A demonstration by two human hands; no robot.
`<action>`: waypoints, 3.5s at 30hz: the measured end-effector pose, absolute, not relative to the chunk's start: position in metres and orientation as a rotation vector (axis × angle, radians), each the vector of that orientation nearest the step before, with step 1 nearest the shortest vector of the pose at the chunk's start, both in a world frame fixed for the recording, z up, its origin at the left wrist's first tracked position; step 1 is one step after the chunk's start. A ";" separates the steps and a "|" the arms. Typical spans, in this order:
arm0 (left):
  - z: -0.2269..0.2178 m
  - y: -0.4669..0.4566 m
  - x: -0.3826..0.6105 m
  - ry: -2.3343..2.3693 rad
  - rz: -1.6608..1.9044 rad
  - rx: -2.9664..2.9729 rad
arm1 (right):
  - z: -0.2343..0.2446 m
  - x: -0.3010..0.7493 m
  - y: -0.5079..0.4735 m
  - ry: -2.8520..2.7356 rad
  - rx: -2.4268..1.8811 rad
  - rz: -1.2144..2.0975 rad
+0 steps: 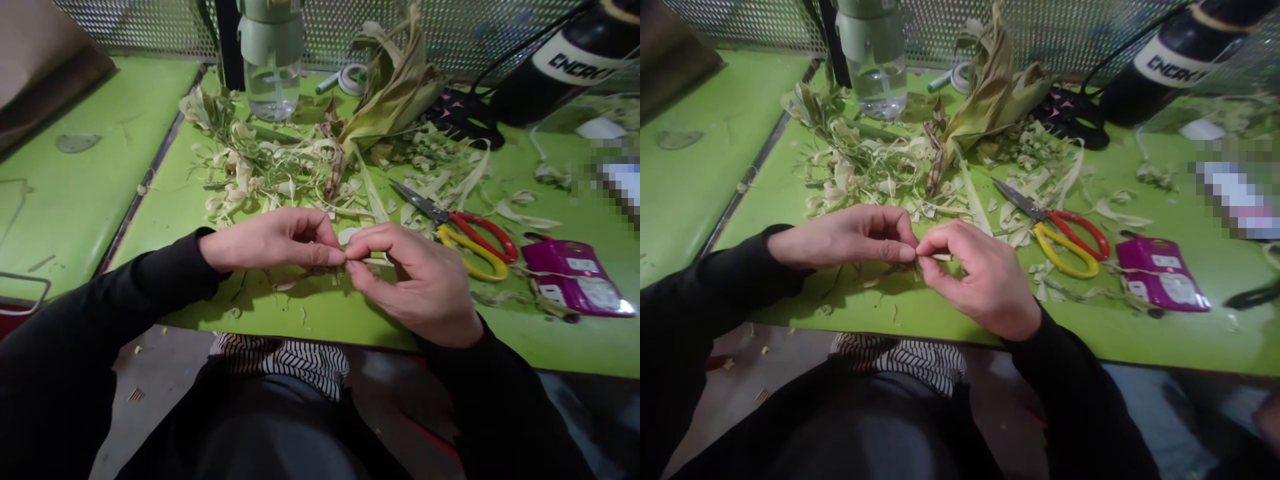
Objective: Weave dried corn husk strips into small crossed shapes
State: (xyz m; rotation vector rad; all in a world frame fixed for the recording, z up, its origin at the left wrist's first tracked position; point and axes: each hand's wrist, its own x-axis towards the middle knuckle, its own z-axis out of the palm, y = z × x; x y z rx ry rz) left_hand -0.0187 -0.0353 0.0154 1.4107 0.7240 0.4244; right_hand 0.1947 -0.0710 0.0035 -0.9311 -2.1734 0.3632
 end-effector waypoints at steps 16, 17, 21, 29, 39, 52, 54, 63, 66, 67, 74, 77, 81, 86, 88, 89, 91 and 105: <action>0.007 -0.035 -0.015 0.767 0.468 1.071 | -0.008 0.194 -0.056 -1.818 -0.893 0.873; 0.007 -0.036 -0.013 0.786 0.528 1.068 | -0.007 0.194 -0.054 -1.792 -0.930 0.867; 0.003 -0.036 -0.008 0.823 0.778 1.059 | -0.006 0.191 -0.051 -1.841 -1.088 0.883; 0.000 -0.034 -0.015 0.890 0.966 1.053 | 0.014 0.223 -0.054 -1.925 -1.382 0.636; 0.000 -0.031 -0.019 0.939 1.020 0.968 | 0.036 0.365 0.007 -1.941 -2.050 -0.078; 0.002 -0.020 -0.023 0.936 1.111 0.897 | 0.010 0.311 0.082 -2.487 -1.840 -0.299; 0.003 -0.018 -0.024 0.945 1.112 0.888 | 0.016 0.318 0.088 -2.477 -1.845 -0.303; 0.006 -0.020 -0.023 0.916 1.128 0.874 | 0.025 0.314 0.089 -2.481 -1.872 -0.251; 0.007 -0.019 -0.022 0.918 1.104 0.872 | 0.011 0.303 0.087 -2.464 -1.907 -0.235; 0.007 -0.019 -0.022 0.920 1.093 0.877 | 0.009 0.302 0.088 -2.439 -1.912 -0.226; 0.005 -0.015 -0.028 0.865 1.118 0.900 | 0.045 0.324 0.099 -1.953 -1.893 0.071; 0.006 -0.014 -0.030 0.844 1.132 0.900 | 0.060 0.322 0.095 -1.794 -1.824 0.262; 0.011 -0.010 -0.034 0.837 1.194 0.896 | 0.067 0.305 0.085 -1.837 -1.801 0.359; 0.022 0.004 -0.049 0.826 1.353 0.875 | 0.067 0.271 0.071 -2.043 -1.802 0.325; 0.025 0.010 -0.056 0.836 1.406 0.841 | 0.065 0.248 0.064 -2.126 -1.740 0.210; 0.026 0.013 -0.059 0.837 1.419 0.821 | 0.062 0.234 0.060 -2.215 -1.695 0.157; 0.025 0.019 -0.064 0.847 1.436 0.786 | 0.055 0.206 0.054 -2.335 -1.644 0.142; 0.025 0.023 -0.070 0.842 1.393 0.867 | 0.037 0.169 0.044 -2.416 -1.756 -0.021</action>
